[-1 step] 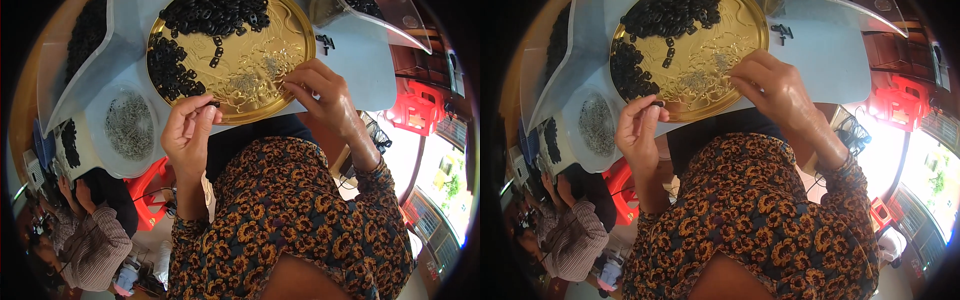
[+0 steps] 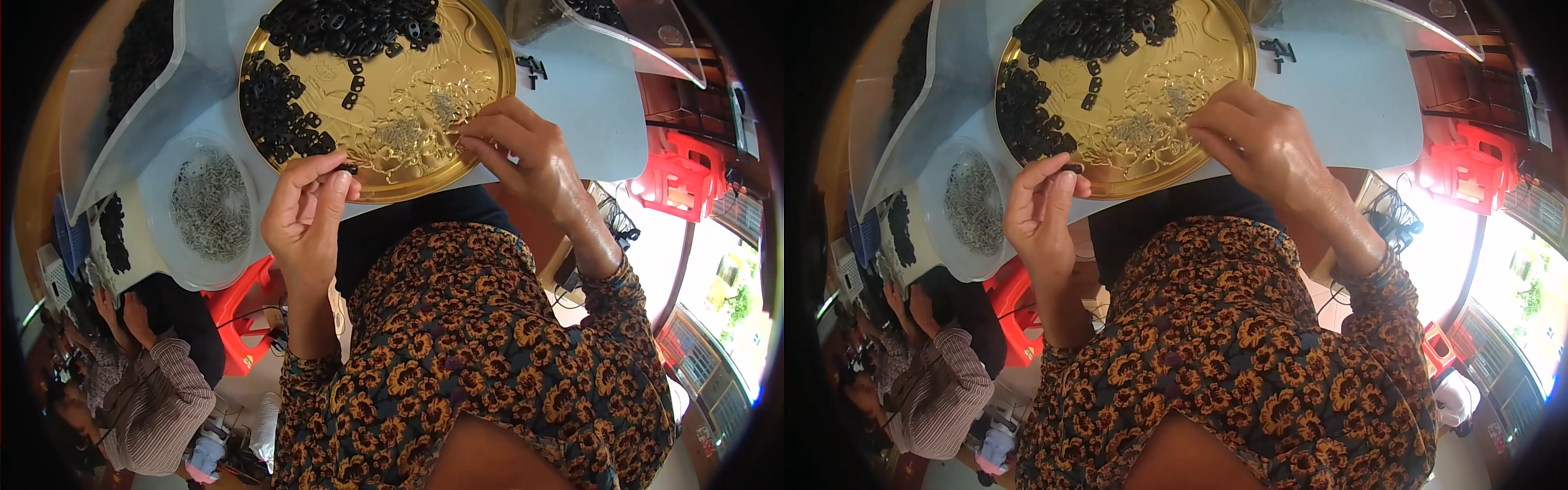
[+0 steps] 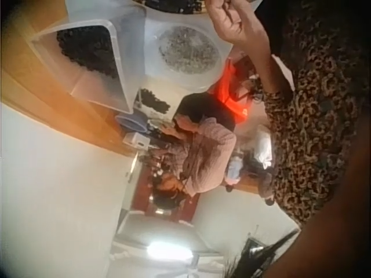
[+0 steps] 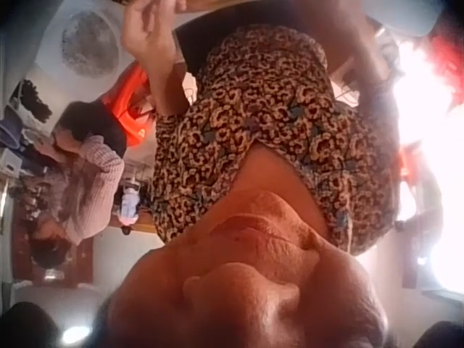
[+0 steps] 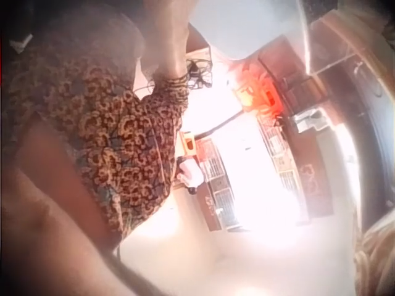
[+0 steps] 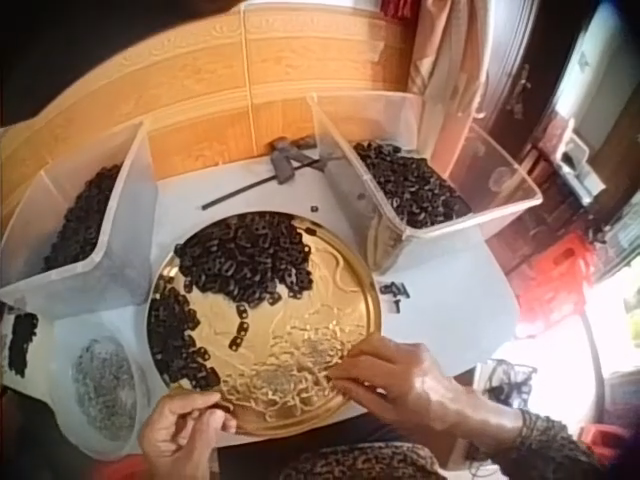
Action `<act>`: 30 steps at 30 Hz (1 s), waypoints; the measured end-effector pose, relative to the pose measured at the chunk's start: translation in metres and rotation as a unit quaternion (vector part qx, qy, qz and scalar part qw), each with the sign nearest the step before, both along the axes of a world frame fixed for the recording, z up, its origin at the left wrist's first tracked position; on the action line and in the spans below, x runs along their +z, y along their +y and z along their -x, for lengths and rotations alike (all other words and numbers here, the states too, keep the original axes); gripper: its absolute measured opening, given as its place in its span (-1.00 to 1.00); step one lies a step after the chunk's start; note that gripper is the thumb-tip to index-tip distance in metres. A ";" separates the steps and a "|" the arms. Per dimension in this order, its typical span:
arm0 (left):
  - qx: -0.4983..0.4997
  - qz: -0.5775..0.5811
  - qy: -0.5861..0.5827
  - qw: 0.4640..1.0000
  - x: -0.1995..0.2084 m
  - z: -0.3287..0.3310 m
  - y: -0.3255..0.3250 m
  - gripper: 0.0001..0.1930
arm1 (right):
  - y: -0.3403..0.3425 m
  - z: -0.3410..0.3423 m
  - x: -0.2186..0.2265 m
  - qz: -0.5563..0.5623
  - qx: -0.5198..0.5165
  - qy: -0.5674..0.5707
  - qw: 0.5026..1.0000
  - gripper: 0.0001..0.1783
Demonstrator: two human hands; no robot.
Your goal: The person assembles plastic cord locks by picking up plastic components and small springs from a tray, inserting a spring into a plastic piece, and pressing the plastic parts together by hand.
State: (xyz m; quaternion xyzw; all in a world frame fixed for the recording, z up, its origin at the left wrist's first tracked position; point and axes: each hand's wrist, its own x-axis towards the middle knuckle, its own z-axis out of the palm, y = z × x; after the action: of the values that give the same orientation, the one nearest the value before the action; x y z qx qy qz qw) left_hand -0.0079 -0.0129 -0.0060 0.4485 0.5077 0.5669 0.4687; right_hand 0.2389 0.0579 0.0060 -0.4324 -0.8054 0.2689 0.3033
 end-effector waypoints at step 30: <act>-0.025 0.022 -0.122 0.992 0.001 -0.012 0.017 -0.86 | 0.023 0.031 0.013 0.152 -0.013 0.044 0.987 -0.91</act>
State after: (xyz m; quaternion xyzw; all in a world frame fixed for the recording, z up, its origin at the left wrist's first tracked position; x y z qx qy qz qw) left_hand 0.0046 0.0044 -0.0045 0.3779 0.4477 0.5945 0.5508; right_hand 0.2075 0.0814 0.0189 -0.4713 -0.7356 0.4032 0.2725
